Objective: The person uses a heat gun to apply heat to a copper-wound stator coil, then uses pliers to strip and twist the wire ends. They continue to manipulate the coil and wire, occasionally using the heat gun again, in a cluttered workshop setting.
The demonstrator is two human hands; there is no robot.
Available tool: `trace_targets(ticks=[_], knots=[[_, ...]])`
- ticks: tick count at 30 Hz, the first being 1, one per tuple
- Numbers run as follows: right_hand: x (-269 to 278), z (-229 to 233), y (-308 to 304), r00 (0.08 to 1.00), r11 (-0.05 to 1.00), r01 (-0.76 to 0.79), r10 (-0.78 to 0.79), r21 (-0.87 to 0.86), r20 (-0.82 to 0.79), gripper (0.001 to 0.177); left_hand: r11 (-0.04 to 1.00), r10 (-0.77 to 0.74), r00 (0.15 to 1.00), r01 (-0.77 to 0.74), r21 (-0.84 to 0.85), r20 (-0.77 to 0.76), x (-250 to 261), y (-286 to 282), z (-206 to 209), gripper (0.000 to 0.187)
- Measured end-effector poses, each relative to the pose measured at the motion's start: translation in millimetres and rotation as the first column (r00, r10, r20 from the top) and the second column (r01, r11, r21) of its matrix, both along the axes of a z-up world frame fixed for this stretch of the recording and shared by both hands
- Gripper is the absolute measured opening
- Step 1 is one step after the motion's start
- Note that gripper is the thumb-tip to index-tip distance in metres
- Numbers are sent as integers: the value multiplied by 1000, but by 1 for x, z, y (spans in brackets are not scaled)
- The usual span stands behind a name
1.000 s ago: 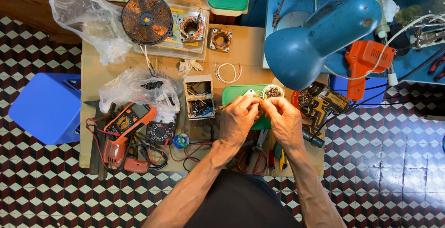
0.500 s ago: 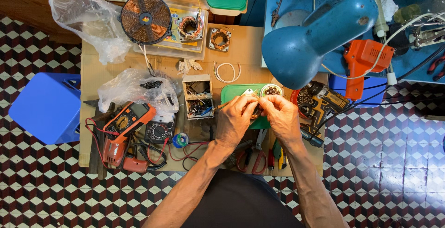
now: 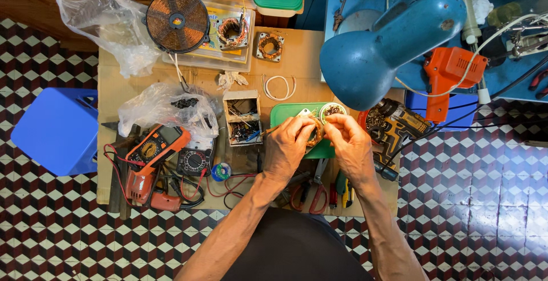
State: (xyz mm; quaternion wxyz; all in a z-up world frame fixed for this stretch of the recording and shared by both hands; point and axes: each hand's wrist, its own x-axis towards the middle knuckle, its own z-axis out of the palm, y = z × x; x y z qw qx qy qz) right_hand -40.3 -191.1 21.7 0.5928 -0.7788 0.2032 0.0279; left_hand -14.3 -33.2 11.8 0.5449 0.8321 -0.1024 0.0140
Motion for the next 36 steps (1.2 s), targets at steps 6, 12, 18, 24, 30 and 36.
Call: trace_targets(ticks=[6, 12, 18, 24, 30, 36], knots=[[2, 2, 4, 998, 996, -64, 64, -59, 6, 17, 1000, -2, 1000, 2, -3, 18, 0, -1, 1, 10], [6, 0, 1, 999, 999, -39, 39, -16, -6, 19, 1000, -9, 1000, 9, -2, -1, 1, -1, 0, 9], [-20, -4, -40, 943, 931, 327, -332, 163, 2, 20, 1000, -9, 1000, 8, -24, -25, 4, -4, 5, 10], [-137, -61, -107, 761, 760, 645, -648, 76, 25, 36, 998, -64, 997, 62, -26, -51, 6, -6, 7, 10], [-210, -165, -96, 834, 807, 477, -541, -348, -109, 19, 996, -81, 991, 84, 28, -106, 9, -6, 7, 13], [-187, -203, -50, 878, 827, 334, -448, -452, -171, 29, 993, -93, 978, 104, 51, -189, 7, -7, 9, 14]])
